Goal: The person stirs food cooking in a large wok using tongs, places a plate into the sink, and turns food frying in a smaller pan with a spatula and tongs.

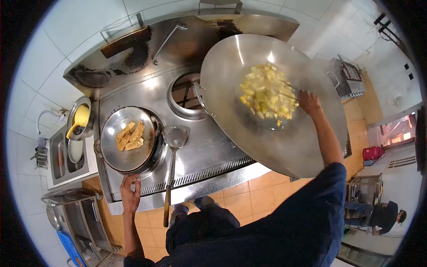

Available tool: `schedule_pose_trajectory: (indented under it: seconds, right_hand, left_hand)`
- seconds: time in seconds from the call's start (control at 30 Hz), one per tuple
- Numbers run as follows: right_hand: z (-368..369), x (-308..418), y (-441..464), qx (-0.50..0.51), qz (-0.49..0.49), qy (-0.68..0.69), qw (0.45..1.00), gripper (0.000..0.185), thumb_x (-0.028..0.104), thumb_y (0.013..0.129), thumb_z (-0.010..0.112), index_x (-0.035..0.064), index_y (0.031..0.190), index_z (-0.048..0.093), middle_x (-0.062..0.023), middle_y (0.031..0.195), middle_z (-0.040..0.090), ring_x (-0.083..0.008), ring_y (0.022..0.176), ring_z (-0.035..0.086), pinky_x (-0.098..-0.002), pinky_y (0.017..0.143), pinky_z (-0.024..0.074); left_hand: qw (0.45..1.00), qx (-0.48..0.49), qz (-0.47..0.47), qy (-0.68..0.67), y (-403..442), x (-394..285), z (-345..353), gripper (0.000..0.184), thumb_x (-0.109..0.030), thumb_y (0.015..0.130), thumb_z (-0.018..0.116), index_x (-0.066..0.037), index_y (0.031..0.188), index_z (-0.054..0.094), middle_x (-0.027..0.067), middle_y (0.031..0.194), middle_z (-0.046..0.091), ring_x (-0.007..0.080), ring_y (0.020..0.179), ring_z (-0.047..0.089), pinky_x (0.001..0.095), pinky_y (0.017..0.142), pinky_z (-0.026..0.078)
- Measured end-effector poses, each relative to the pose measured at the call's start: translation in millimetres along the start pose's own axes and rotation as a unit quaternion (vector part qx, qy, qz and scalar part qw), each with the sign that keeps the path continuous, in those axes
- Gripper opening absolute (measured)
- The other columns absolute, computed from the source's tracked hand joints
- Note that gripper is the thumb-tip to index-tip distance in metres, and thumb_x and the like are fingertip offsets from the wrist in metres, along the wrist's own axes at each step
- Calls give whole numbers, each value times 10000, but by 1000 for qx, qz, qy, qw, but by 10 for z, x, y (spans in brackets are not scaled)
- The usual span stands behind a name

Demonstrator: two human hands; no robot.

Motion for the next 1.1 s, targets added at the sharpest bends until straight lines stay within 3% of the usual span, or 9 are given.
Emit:
schedule_pose_trajectory:
  seconds: [0.1,0.23,0.3,0.43,0.53,0.63,0.83,0.93,1.1]
  right_hand:
    - [-157,-300,-461,151,-29,-44,987,450,298,854,618,50,1209,493,-173,1077,601,-349,975,626,-456,806,508]
    - [-654,-299,-1148,236,-45,-99,965,425,258,871,618,55,1228,511,-156,1110,611,-294,992,642,-414,820,525]
    - [-442,-286,-1311,204,-35,-86,975,427,232,864,625,59,1239,517,-152,1107,613,-284,975,648,-395,810,532]
    - [88,-82,-1043,204,-33,-91,974,398,188,885,601,66,1255,520,-140,1138,607,-264,999,644,-363,819,539]
    - [484,92,-578,124,-55,-99,986,303,151,900,542,55,1184,501,-121,1035,633,-285,942,648,-381,761,552]
    - [623,304,66,103,17,-21,994,234,140,904,545,45,1114,504,-131,1050,626,-286,960,647,-393,775,552]
    - [-113,436,547,12,58,-6,998,369,208,952,502,31,1274,477,-143,1213,574,-280,1071,609,-399,866,534]
    - [-419,241,467,114,21,71,991,395,202,938,493,22,1287,455,-181,1194,570,-327,1059,607,-454,869,517]
    - [-587,131,-96,45,37,49,997,457,252,946,477,53,1353,416,-204,1176,565,-383,1066,586,-486,865,500]
  left_hand:
    - [999,22,-35,-6,38,80,92,155,-112,901,580,17,966,635,162,926,621,319,855,592,392,752,483]
    - [1000,19,1,-12,127,44,221,151,-101,899,579,18,976,631,161,934,623,298,864,605,374,747,488]
    - [999,26,21,-13,173,13,254,149,-90,905,571,20,987,630,158,956,630,271,860,618,350,724,505]
    - [999,27,2,-25,213,-92,246,167,-125,902,581,17,977,629,164,939,621,321,877,603,389,776,482]
    - [1000,18,-2,-11,171,-78,160,167,-132,905,586,14,975,628,168,949,621,327,880,605,390,774,488]
    - [1000,-1,-11,-20,95,-86,99,166,-138,906,592,10,973,628,173,949,619,330,882,607,389,760,493]
    - [1000,-7,4,8,-25,8,-48,159,-123,902,594,3,989,635,171,958,618,330,879,608,385,751,495]
    - [1000,-5,15,-2,-14,54,-42,153,-105,898,589,5,995,631,168,963,618,333,877,607,388,765,490]
    - [998,-17,59,-31,-4,-24,3,148,-91,892,586,9,993,628,168,966,618,332,878,606,391,784,480]
Point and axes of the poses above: each hand's wrist, its own y-axis towards the middle knuckle, its own z-axis out of the palm, x = y × z, the point moved 1 cm from there along y, towards the middle knuckle
